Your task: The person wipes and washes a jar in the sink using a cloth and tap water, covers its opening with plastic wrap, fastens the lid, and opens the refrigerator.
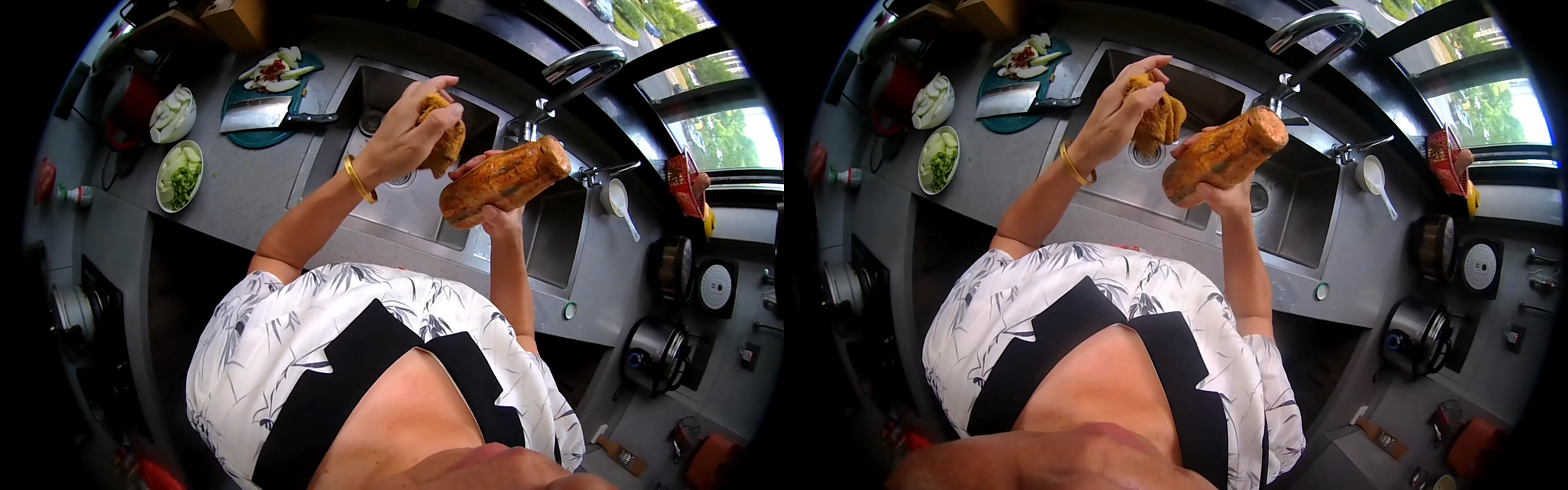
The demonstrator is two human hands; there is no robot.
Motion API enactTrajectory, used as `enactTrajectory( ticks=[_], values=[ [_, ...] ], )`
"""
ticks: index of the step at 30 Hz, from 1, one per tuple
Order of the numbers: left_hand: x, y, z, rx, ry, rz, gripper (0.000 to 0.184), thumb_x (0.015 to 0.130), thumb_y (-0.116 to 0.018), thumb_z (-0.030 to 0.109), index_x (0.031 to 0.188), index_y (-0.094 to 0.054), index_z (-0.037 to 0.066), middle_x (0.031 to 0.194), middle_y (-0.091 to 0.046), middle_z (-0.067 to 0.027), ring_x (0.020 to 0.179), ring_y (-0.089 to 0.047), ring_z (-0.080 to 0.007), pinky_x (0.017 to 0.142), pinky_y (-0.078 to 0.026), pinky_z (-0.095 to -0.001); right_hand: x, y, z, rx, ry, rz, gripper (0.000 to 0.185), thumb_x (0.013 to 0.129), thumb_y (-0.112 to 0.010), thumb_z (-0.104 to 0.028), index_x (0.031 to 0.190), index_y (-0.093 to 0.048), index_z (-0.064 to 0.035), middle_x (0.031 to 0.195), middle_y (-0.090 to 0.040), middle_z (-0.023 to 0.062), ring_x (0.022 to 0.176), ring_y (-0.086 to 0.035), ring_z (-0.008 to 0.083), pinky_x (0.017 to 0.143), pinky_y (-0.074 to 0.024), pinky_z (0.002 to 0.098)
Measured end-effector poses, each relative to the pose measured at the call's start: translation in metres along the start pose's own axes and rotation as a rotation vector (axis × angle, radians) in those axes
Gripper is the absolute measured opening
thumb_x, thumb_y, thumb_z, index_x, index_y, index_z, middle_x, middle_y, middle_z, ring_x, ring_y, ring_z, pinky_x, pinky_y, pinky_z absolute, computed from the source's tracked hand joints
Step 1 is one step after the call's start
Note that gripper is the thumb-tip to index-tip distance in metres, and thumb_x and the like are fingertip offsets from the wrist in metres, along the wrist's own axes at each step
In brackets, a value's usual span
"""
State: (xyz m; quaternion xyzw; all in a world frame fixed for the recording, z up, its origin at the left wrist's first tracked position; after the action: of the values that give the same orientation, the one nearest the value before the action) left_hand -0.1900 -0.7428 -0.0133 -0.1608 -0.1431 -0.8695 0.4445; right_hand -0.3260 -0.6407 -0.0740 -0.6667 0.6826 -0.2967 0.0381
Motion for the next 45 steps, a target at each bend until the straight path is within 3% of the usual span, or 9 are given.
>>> enactTrajectory(
  ticks=[4,8,13,16,25,34,40,41,45],
  values=[
    [0.004,-0.014,0.020,-0.131,-0.081,-0.035,0.053,0.090,-0.050,0.022,0.134,-0.030,0.000,0.117,-0.042,-0.0105,0.100,-0.050,-0.0144,0.091,-0.041,-0.0255,-0.003,0.004,-0.010,-0.116,0.034,0.076,0.079,0.056,-0.083,-0.021,0.119,-0.043,0.0040,0.104,-0.059,0.0159,0.093,-0.062,0.0281,0.082,-0.0520,0.0392],
    [0.011,-0.023,0.030,-0.029,-0.200,0.018,0.065,0.079,-0.069,0.013,0.126,-0.025,-0.001,0.124,-0.031,-0.0157,0.096,-0.050,-0.0179,0.086,-0.047,-0.0290,-0.004,-0.002,-0.014,-0.146,-0.002,0.091,0.074,0.052,-0.082,-0.019,0.114,-0.048,0.0056,0.101,-0.061,0.0152,0.090,-0.063,0.0256,0.081,-0.0526,0.0367],
    [0.013,-0.019,0.043,-0.095,-0.290,0.083,0.021,0.080,-0.070,0.008,0.098,-0.061,0.002,0.099,-0.066,-0.0082,0.095,-0.062,-0.0139,0.085,-0.052,-0.0257,-0.005,0.015,0.002,-0.248,-0.041,-0.033,0.084,0.054,-0.083,-0.017,0.123,-0.040,0.0035,0.109,-0.058,0.0150,0.099,-0.061,0.0263,0.086,-0.0514,0.0374],
    [0.018,-0.026,0.032,-0.156,-0.215,0.041,0.023,0.080,-0.069,0.008,0.101,-0.061,0.002,0.101,-0.065,-0.0091,0.097,-0.062,-0.0150,0.084,-0.053,-0.0269,-0.003,0.008,0.004,-0.292,-0.060,-0.087,0.085,0.052,-0.083,-0.016,0.124,-0.041,0.0033,0.109,-0.058,0.0140,0.098,-0.061,0.0250,0.087,-0.0512,0.0370],
    [-0.008,-0.043,0.024,-0.239,-0.074,-0.114,0.046,0.100,-0.029,0.035,0.123,-0.048,0.000,0.110,-0.061,-0.0148,0.105,-0.059,-0.0199,0.091,-0.047,-0.0294,-0.008,0.012,0.010,-0.508,-0.110,-0.017,0.082,0.048,-0.081,-0.015,0.119,-0.046,0.0016,0.107,-0.058,0.0081,0.098,-0.060,0.0195,0.087,-0.0501,0.0326],
    [-0.026,-0.040,0.019,-0.247,-0.190,-0.066,0.034,0.099,-0.039,0.023,0.116,-0.055,-0.002,0.112,-0.060,-0.0126,0.098,-0.060,-0.0151,0.086,-0.047,-0.0251,-0.009,0.003,0.014,-0.522,-0.156,0.087,0.073,0.048,-0.079,-0.015,0.114,-0.050,0.0004,0.101,-0.061,0.0072,0.090,-0.062,0.0183,0.083,-0.0511,0.0311],
    [-0.046,-0.035,0.021,0.148,-0.358,0.108,0.029,0.096,-0.046,0.014,0.117,-0.055,-0.004,0.108,-0.064,-0.0140,0.089,-0.063,-0.0126,0.079,-0.050,-0.0242,-0.005,0.008,0.009,-0.610,-0.134,0.204,0.066,0.049,-0.078,-0.010,0.109,-0.053,0.0004,0.097,-0.063,0.0057,0.086,-0.062,0.0161,0.080,-0.0515,0.0301],
    [-0.048,-0.033,0.011,0.052,-0.170,0.069,0.028,0.095,-0.047,0.012,0.116,-0.055,-0.004,0.105,-0.065,-0.0134,0.089,-0.063,-0.0126,0.078,-0.051,-0.0249,-0.004,0.012,0.008,-0.655,-0.130,0.197,0.068,0.050,-0.079,-0.009,0.111,-0.051,-0.0005,0.099,-0.062,0.0056,0.089,-0.061,0.0158,0.081,-0.0505,0.0291],
    [-0.048,-0.014,0.003,0.224,-0.197,0.006,0.024,0.093,-0.052,0.010,0.113,-0.056,-0.003,0.096,-0.067,-0.0101,0.083,-0.064,-0.0126,0.073,-0.052,-0.0233,-0.005,0.013,-0.001,-0.761,-0.011,0.127,0.069,0.053,-0.079,-0.008,0.114,-0.049,-0.0010,0.101,-0.061,0.0067,0.092,-0.060,0.0158,0.084,-0.0490,0.0288]
  ],
)
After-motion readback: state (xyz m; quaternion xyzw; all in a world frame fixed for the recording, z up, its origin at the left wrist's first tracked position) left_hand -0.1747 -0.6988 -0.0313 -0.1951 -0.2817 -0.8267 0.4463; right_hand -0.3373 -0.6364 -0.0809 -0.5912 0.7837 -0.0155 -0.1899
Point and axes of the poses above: each hand's wrist, its own x-axis towards the middle knuckle, its own y-axis out of the back of the hand, z = x × y, the point moved 6 cm from there along x, towards the middle knuckle
